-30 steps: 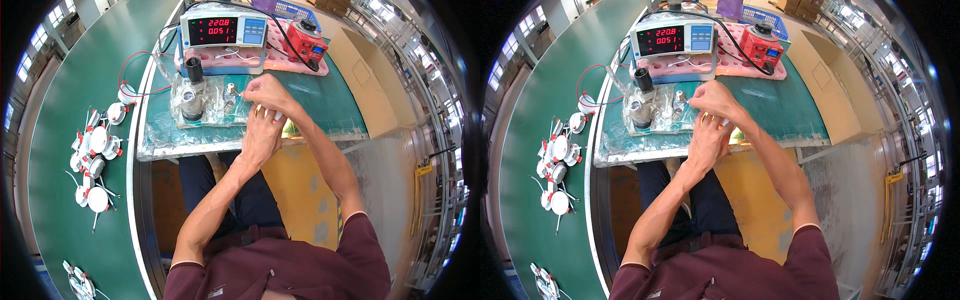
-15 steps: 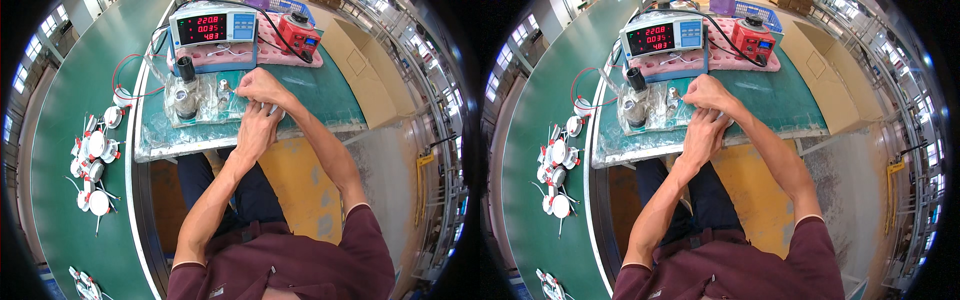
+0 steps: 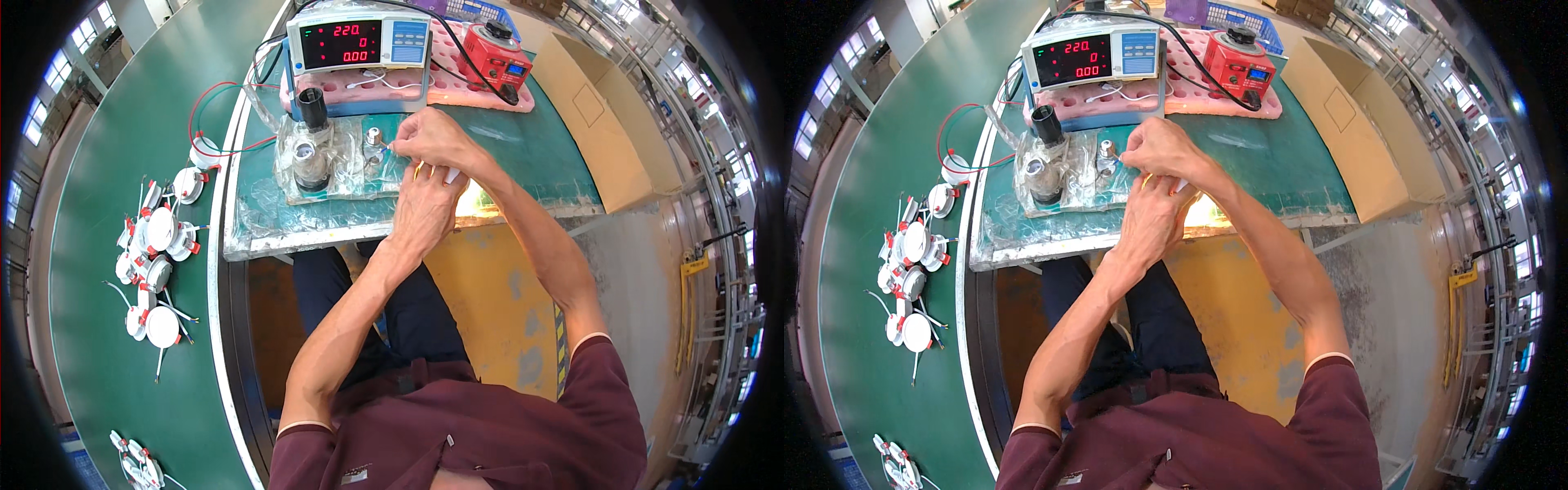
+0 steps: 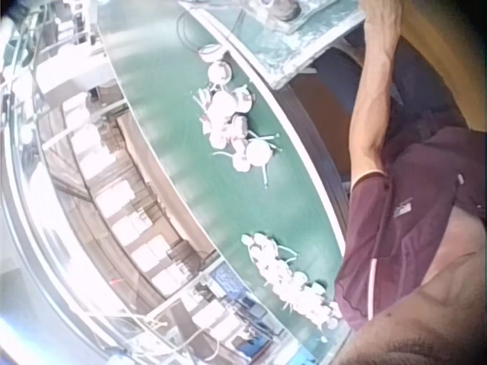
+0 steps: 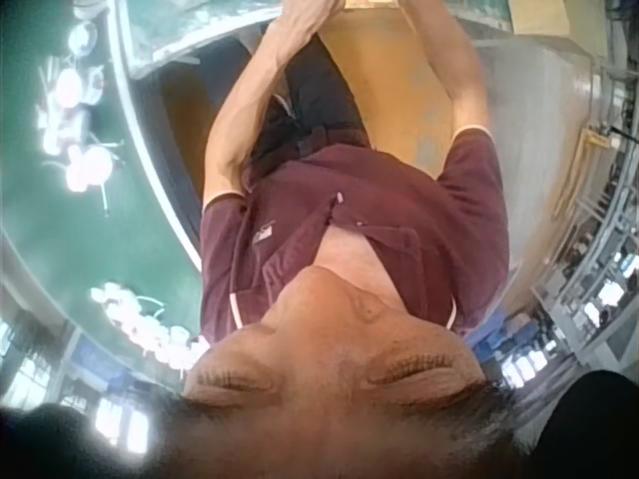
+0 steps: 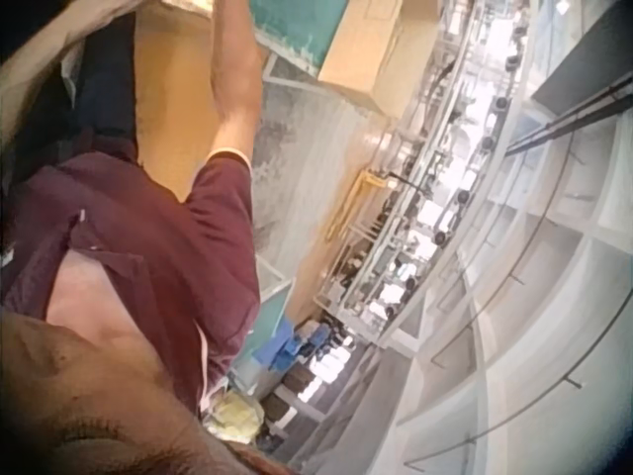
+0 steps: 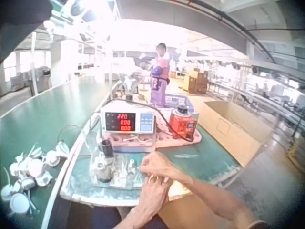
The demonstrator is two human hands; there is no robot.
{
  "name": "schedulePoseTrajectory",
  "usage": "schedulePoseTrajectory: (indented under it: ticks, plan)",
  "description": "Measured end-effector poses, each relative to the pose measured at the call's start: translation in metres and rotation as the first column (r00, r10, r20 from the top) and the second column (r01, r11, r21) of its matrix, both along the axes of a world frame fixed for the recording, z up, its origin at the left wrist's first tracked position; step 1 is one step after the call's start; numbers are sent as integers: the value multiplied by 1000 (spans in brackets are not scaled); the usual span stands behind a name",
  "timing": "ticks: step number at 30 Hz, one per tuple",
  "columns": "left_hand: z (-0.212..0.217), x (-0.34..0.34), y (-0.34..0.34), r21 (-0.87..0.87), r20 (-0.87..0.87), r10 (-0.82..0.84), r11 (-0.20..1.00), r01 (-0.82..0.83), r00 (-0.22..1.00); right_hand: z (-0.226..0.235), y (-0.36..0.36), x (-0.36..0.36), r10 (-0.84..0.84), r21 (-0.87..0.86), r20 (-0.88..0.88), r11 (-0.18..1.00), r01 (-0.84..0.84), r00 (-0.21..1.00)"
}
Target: Manually assembling and testing small circular LED lighting components using a testing rig.
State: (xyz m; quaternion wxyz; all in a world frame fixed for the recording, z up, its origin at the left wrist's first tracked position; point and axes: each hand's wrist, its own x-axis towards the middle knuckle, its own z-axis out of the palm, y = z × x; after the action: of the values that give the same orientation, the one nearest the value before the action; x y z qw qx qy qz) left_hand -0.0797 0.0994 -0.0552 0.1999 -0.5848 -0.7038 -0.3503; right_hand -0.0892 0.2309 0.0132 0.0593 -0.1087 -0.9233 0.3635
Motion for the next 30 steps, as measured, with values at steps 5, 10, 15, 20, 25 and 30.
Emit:
schedulePoseTrajectory:
  ticks: [5,10,15,20,25,30]
  plan:
    - [3,0,-5,-25,-27,-42,999,41,999,-12,5,2,8,79,-62,997,-3,998]
    - [-5,0,-7,-12,-44,-48,999,48,998,-27,-2,0,-9,152,-96,988,24,995]
    - [-2,4,-8,-2,31,-105,994,105,994,-14,-7,3,-61,171,-31,983,65,998]
    - [6,-4,-10,82,87,-134,989,127,987,0,-11,-7,-47,159,-1,986,47,999]
    - [1,-7,-1,131,56,-136,983,128,989,7,-8,-7,-43,176,27,984,38,999]
    - [-2,-1,-4,87,52,-131,988,127,990,-1,-6,-3,-30,216,-7,976,31,1000]
